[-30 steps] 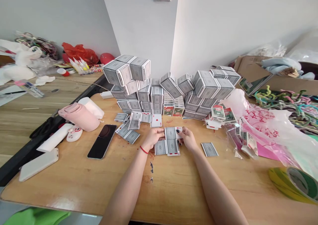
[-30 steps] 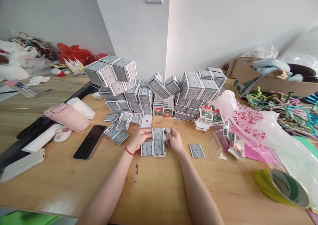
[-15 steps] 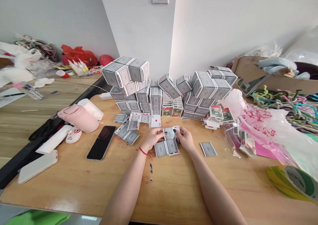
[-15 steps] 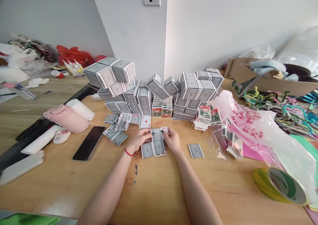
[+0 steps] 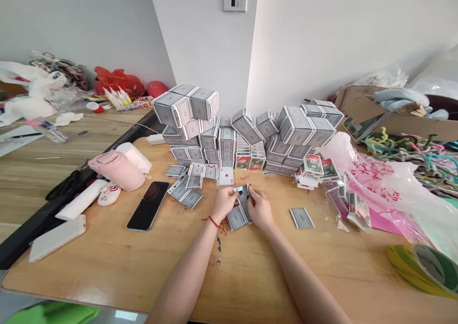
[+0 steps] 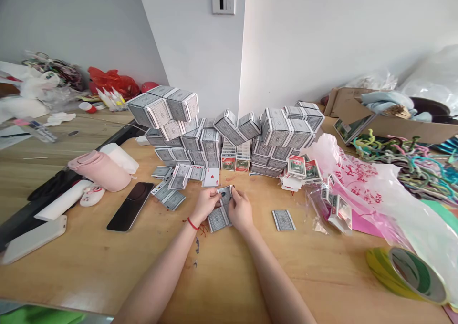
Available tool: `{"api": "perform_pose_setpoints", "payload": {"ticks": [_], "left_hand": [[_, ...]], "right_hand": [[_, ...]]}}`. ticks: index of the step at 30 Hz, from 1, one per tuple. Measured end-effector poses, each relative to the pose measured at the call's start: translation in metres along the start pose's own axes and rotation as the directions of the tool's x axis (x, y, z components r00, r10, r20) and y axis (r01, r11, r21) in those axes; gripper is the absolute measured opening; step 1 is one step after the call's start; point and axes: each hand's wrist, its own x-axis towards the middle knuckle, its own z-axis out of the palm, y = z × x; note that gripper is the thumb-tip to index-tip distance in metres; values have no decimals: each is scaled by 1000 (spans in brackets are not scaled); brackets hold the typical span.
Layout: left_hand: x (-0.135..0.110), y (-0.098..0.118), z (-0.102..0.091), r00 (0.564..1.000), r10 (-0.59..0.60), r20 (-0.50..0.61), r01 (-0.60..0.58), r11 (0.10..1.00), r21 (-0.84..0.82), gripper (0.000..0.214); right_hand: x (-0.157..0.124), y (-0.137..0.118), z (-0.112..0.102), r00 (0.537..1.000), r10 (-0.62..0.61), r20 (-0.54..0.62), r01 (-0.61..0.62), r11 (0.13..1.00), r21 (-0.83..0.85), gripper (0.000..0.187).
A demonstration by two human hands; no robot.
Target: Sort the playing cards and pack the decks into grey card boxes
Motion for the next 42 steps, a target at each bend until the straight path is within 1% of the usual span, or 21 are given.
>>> {"api": "perform_pose_setpoints", "payload": {"ticks": [4, 8, 12, 16, 20, 22, 24, 26, 27, 28, 29, 30, 31, 32, 35, 38, 40, 42], "left_hand": [[-1, 2, 1, 999, 18, -27, -18, 999, 27, 19], [0, 1, 0, 996, 49, -72, -44, 996, 72, 28], [0, -1, -1, 995, 60, -74, -55, 996, 66, 31], [-1, 0, -1, 995, 70, -69, -66, 996, 60, 31], [-4, 4, -2, 993, 113, -21, -111, 990, 89, 33], [-4, 7, -4, 984, 178, 20, -179, 977, 119, 33], [-4, 10, -7, 970, 238, 54, -243, 961, 133, 33], [-4, 12, -9, 967, 247, 69, -253, 959, 125, 35], [-3, 13, -9, 970, 229, 77, -237, 964, 118, 35], [-3, 14, -10, 974, 210, 88, -220, 969, 111, 35], [-3, 14, -10, 975, 198, 102, -209, 973, 103, 35], [-3, 15, -10, 973, 198, 117, -209, 974, 92, 35], [-4, 16, -9, 969, 209, 130, -220, 972, 81, 34], [-5, 17, -9, 964, 228, 137, -239, 969, 70, 34], [-8, 17, -6, 957, 264, 122, -275, 958, 81, 33], [-10, 17, -5, 963, 246, 108, -261, 953, 155, 34], [-11, 16, -4, 964, 233, 125, -255, 947, 196, 33], [-12, 17, -4, 961, 226, 159, -257, 943, 213, 32]], "right_hand": [[0, -1, 1, 998, -62, 4, 62, 998, -10, 45], [0, 0, 0, 998, -54, 13, 54, 998, 30, 46], [0, 2, 0, 998, -49, 37, 47, 997, 60, 48], [0, 1, 0, 994, -105, 36, 103, 994, 42, 47], [-3, -10, -1, 989, -142, 41, 143, 989, -28, 47], [-6, -18, -3, 986, -154, 57, 157, 987, -36, 49], [-6, -22, -6, 985, -153, 76, 153, 988, 9, 50], [-4, -21, -10, 987, -106, 121, 91, 987, 130, 48], [-2, -18, -12, 987, -57, 150, 21, 973, 231, 43], [1, -13, -14, 982, 13, 187, -77, 936, 342, 38], [3, -8, -15, 970, 94, 224, -186, 881, 436, 35], [6, -2, -17, 951, 176, 255, -284, 822, 493, 36], [8, 3, -18, 923, 228, 310, -366, 771, 521, 37], [9, 7, -19, 900, 262, 348, -421, 723, 548, 38], [11, 14, -21, 854, 276, 440, -512, 592, 623, 37], [11, 12, -23, 812, 259, 523, -578, 477, 662, 38], [12, 9, -25, 789, 230, 570, -607, 434, 665, 38], [13, 7, -26, 773, 212, 598, -622, 435, 651, 38]]}}
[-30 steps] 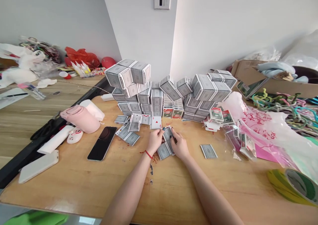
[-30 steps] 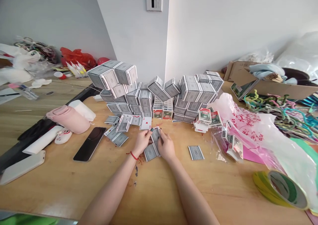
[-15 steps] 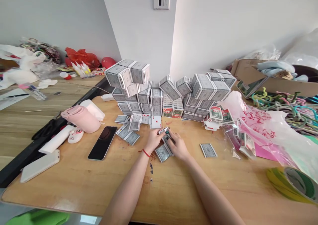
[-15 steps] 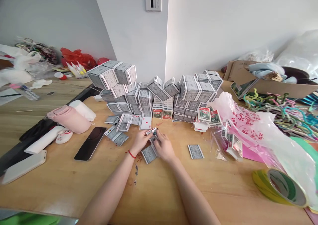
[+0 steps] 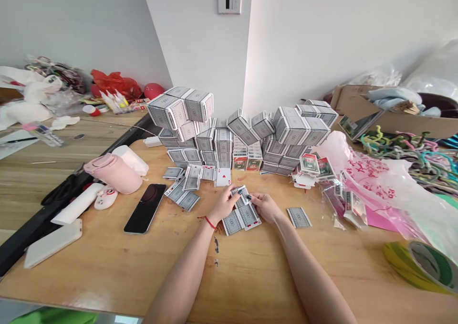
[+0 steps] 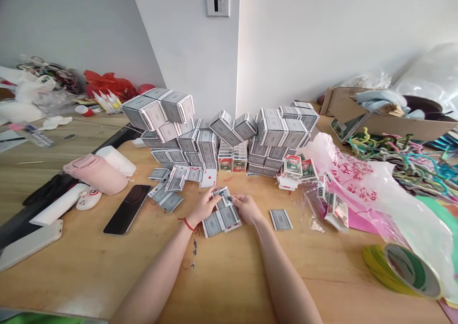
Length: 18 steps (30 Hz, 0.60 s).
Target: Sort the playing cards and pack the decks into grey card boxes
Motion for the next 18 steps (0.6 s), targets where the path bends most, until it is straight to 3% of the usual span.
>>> {"api": "perform_pose_setpoints", "payload": {"ticks": [14, 18], "left_hand": [[8, 9, -10, 996, -37, 85, 35, 999, 23, 31], [9, 8, -6, 996, -93, -2, 93, 996, 16, 32]], "right_hand": [[5, 8, 4, 995, -96, 14, 97, 988, -117, 30], [6, 10, 5, 986, -165, -22, 152, 949, -276, 34]]}}
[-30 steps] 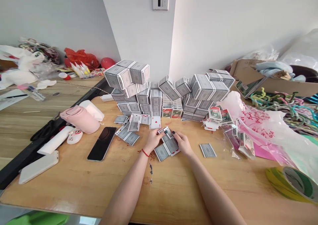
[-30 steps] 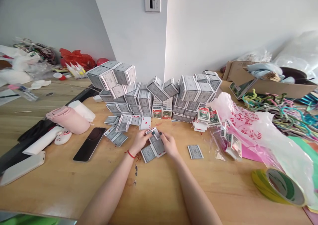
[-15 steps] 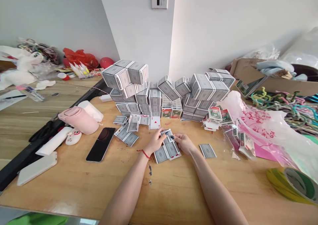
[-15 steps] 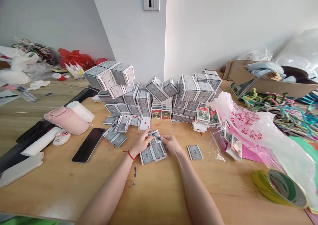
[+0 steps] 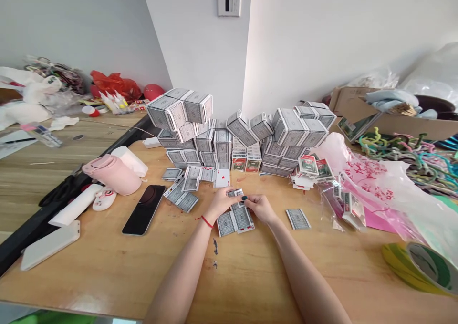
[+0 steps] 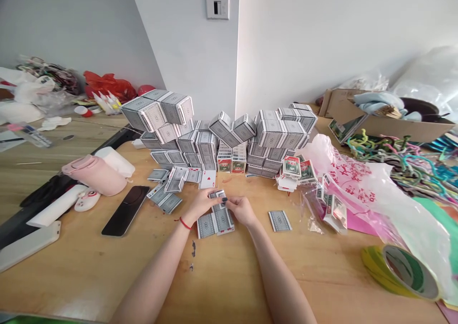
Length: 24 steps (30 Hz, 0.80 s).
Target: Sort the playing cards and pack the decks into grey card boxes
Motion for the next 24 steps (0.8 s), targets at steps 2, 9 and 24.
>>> {"api": "perform_pose_setpoints", "payload": {"ticks": [2, 9, 24], "left_hand": [[1, -4, 6, 996, -35, -86, 35, 999, 1, 31], [6, -19, 21, 970, -36, -242, 16, 996, -83, 25], [9, -19, 25, 955, -71, -287, 19, 984, -179, 20]], "right_hand": [[1, 2, 1, 999, -32, -20, 30, 996, -82, 36], [2, 6, 1, 999, -49, -2, 48, 988, -145, 30], [2, 2, 21, 979, -118, -169, 63, 951, -303, 28]]}}
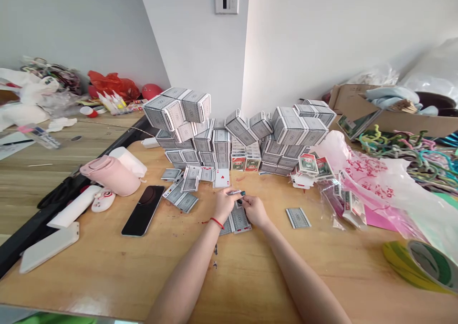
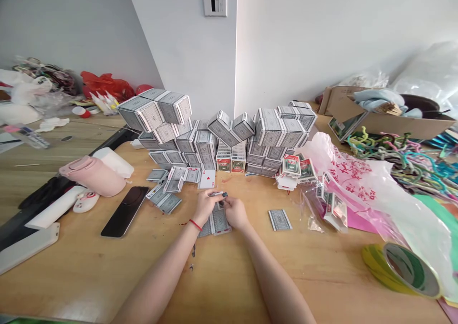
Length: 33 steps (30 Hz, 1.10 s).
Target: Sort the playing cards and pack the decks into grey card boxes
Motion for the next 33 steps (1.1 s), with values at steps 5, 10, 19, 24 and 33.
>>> {"api": "perform_pose_setpoints", "payload": {"ticks": [5, 10, 19, 24, 33], "left_hand": [[-1, 6, 0, 997, -61, 42, 66, 987, -146, 18], [-1, 7, -3, 996, -79, 34, 85, 958, -274, 23], [2, 5, -5, 995, -97, 19, 99, 967, -233, 33], [5, 7, 0, 983, -168, -69, 144, 953, -267, 28], [2, 5, 0, 994, -103, -45, 90, 966, -242, 19]], "right_hand": [[-2, -3, 1, 1000, 10, -23, -9, 999, 35, 31], [-1, -4, -8, 967, 79, 243, -132, 968, 213, 32], [-1, 1, 6, 998, 37, -51, -37, 999, -12, 28], [-3, -1, 10, 993, -27, -117, 20, 998, -63, 24], [-7, -4, 10, 991, -3, -130, -1, 1000, -31, 35]]}}
